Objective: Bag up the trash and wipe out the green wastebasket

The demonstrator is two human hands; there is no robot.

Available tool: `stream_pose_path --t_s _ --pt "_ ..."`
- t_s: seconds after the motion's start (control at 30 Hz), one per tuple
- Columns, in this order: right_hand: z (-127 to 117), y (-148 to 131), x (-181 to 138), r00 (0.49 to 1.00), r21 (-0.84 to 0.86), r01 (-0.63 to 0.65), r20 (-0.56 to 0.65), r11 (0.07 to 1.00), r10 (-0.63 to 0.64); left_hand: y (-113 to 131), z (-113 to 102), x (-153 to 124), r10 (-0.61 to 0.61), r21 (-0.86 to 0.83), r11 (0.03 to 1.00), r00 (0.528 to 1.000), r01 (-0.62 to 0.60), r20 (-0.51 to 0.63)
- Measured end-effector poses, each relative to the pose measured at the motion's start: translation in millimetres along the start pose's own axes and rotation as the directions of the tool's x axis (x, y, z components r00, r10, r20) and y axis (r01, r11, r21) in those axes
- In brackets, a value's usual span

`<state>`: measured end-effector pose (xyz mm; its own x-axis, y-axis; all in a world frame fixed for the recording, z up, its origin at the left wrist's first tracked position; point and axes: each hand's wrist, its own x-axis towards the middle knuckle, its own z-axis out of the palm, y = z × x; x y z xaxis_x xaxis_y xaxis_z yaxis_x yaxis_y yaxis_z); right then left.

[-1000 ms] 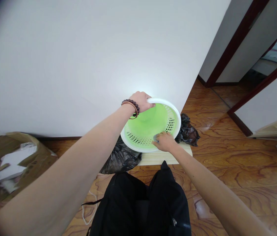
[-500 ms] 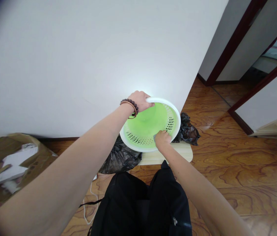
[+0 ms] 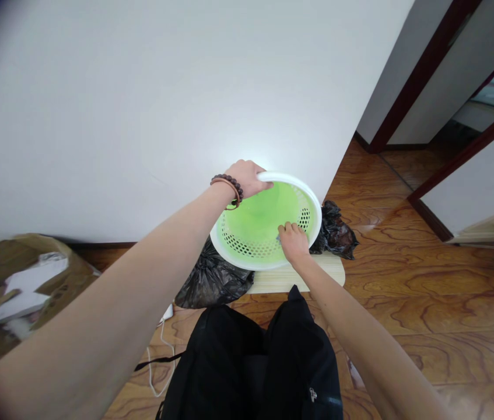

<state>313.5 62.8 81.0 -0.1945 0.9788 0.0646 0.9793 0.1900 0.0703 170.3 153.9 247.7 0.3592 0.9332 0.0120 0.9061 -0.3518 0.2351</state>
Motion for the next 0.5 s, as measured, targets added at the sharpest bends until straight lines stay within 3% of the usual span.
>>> stream_pose_path --t_s 0.17,0.3,0.5 --pt "8 -15 -6 0.993 0.033 0.005 0.117 0.999 -0.008 -1 2 2 0.035 0.006 0.999 0.999 -0.035 -0.005" --pt "10 -28 -3 0.978 0.083 -0.075 0.200 0.994 0.057 0 3 3 0.042 0.016 0.999 0.999 -0.042 -0.015" --pt "21 -52 -9 0.980 0.297 -0.151 0.172 0.943 0.102 7 5 3 0.053 0.036 0.998 0.999 -0.054 0.003"
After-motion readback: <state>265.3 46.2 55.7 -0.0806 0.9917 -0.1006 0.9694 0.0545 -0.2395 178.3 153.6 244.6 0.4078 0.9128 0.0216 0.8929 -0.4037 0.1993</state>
